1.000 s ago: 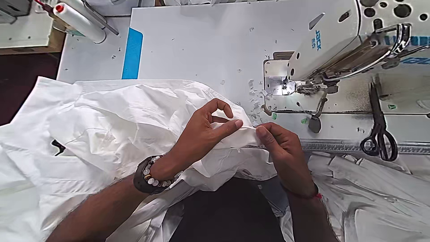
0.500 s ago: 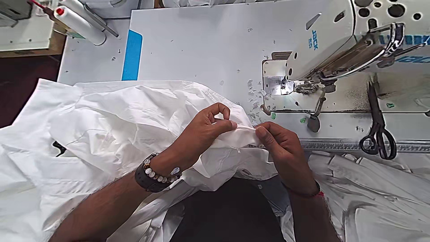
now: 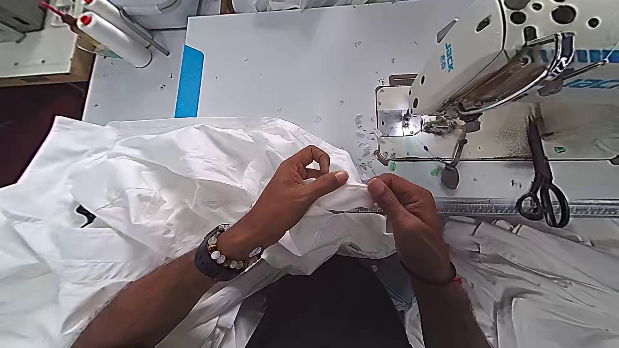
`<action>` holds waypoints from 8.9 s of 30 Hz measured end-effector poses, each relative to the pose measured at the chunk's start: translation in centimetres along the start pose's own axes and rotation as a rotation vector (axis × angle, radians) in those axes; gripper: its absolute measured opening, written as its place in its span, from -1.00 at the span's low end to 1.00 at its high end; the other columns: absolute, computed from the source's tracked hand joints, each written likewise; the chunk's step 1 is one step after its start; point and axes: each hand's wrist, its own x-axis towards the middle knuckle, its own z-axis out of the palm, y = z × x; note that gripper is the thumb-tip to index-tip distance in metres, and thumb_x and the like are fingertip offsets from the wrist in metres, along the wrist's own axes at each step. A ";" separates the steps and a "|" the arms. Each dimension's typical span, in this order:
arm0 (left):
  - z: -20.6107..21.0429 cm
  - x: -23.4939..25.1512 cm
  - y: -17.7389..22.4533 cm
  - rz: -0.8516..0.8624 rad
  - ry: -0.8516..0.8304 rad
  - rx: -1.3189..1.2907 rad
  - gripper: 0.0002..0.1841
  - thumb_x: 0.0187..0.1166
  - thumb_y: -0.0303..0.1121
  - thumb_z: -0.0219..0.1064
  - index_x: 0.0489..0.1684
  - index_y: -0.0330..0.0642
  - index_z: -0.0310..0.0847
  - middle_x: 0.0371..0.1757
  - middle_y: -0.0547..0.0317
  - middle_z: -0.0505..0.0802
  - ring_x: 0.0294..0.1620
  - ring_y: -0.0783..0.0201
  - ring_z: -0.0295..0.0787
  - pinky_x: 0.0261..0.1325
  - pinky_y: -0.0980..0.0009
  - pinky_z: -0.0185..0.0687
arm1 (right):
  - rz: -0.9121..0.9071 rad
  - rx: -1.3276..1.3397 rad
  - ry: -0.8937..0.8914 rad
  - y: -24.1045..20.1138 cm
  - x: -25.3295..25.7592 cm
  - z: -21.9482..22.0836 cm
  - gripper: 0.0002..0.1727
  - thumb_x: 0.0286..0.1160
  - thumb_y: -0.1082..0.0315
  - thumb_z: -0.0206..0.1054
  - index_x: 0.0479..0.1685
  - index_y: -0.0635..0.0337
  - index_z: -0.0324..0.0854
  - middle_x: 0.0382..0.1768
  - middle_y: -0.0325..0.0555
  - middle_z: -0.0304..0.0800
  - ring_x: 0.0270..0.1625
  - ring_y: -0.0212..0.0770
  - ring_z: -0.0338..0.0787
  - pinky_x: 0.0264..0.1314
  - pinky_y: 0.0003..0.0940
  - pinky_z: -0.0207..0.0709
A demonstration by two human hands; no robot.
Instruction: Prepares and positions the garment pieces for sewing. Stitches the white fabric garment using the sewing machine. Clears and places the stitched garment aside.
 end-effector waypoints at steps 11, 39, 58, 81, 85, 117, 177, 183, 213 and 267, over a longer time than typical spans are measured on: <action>0.1 0.2 -0.4 -0.134 0.034 -0.150 -0.80 0.53 -0.38 0.51 -0.20 -0.16 0.52 -0.53 0.09 0.80 -0.55 0.42 0.72 -0.40 0.52 0.68 | -0.034 -0.013 -0.044 0.8 0.0 0.0 -0.77 0.70 0.25 0.31 -0.19 0.15 0.83 -0.25 -0.22 0.85 -0.13 -0.35 0.80 -0.02 -0.44 0.69; 0.0 9.1 -9.1 0.500 0.116 1.384 -0.27 0.66 0.44 -0.18 0.66 0.32 0.45 0.78 0.40 0.46 0.82 0.06 0.26 0.71 -0.41 0.05 | -0.488 -0.818 -0.019 7.4 2.0 -7.5 -0.82 0.57 0.08 0.31 -0.09 -0.39 0.85 -0.05 -0.66 0.89 0.21 -0.48 0.75 0.31 -0.17 0.53; 2.4 16.3 -7.1 0.851 -0.119 1.241 -0.47 0.82 0.00 -0.02 0.62 0.00 0.56 0.70 0.25 0.58 0.79 0.12 0.33 0.85 0.02 0.09 | -0.346 -1.152 0.278 10.1 -3.3 -1.3 -0.59 0.66 0.05 0.19 0.31 -0.12 0.81 0.42 -0.26 0.79 0.59 -0.10 0.63 0.71 0.09 0.34; 4.0 15.8 -8.4 0.795 -0.071 1.278 -0.47 0.82 0.04 -0.08 0.71 0.27 0.46 0.80 0.45 0.43 0.90 0.10 0.06 0.90 -0.15 -0.20 | -0.122 -1.372 0.409 8.5 7.4 -5.8 -0.51 0.76 -0.09 0.08 0.46 -0.13 0.67 0.46 -0.06 0.63 0.51 0.11 0.56 0.46 0.18 0.40; 4.8 15.9 -6.7 0.796 -0.038 1.277 -0.54 0.82 0.00 -0.03 0.55 0.25 0.62 0.60 0.33 0.68 0.73 0.05 0.40 0.77 -0.18 0.09 | -0.169 -1.443 0.401 8.9 5.8 -5.1 -0.56 0.78 -0.04 0.06 0.41 -0.24 0.73 0.44 -0.33 0.72 0.52 -0.08 0.58 0.52 0.14 0.28; 4.4 16.7 -7.2 0.820 -0.095 1.229 -0.51 0.82 -0.12 -0.06 0.62 0.13 0.58 0.72 0.33 0.56 0.85 0.05 0.21 0.87 -0.04 -0.03 | 0.028 -1.209 0.467 7.2 6.6 -2.7 -0.68 0.66 0.02 0.28 -0.10 0.07 0.76 -0.31 -0.13 0.81 -0.30 -0.08 0.83 -0.40 -0.10 0.64; 7.2 20.2 -6.0 0.720 0.013 1.313 -0.38 0.64 0.32 0.07 0.46 0.19 0.68 0.66 0.39 0.61 0.84 0.07 0.18 0.85 -0.06 -0.10 | 0.224 -1.353 0.752 2.6 4.1 -27.0 -0.53 0.77 0.15 0.00 0.42 0.15 0.64 0.42 0.30 0.65 0.50 0.30 0.61 0.46 0.33 0.42; 6.9 20.5 -5.8 0.730 -0.017 1.317 -0.37 0.63 0.34 0.06 0.48 0.21 0.68 0.66 0.40 0.61 0.86 0.07 0.15 0.86 -0.07 -0.12 | 0.272 -1.471 0.781 6.7 5.0 -27.6 -0.60 0.68 0.16 0.06 0.15 0.15 0.75 0.24 0.26 0.74 0.28 0.32 0.74 0.12 0.37 0.55; 5.3 17.5 -6.5 0.976 -0.180 1.166 -0.65 0.74 -0.18 0.15 0.30 0.12 0.81 0.42 0.14 0.77 0.54 0.05 0.56 0.62 0.03 0.34 | 0.136 -0.826 0.454 6.9 5.6 -5.0 -0.72 0.67 0.06 0.32 0.11 -0.06 0.81 -0.63 -0.41 0.72 -0.65 -0.40 0.59 -0.54 -0.28 0.50; 5.9 17.1 -6.7 0.985 -0.118 1.232 -0.60 0.72 -0.13 0.11 0.36 0.13 0.78 0.37 0.14 0.78 0.41 0.05 0.62 0.47 0.04 0.39 | -0.087 -1.199 0.483 8.1 5.0 -3.8 -0.64 0.66 0.32 0.20 0.26 0.14 0.81 -0.48 -0.14 0.84 -0.61 -0.17 0.73 -0.65 -0.21 0.49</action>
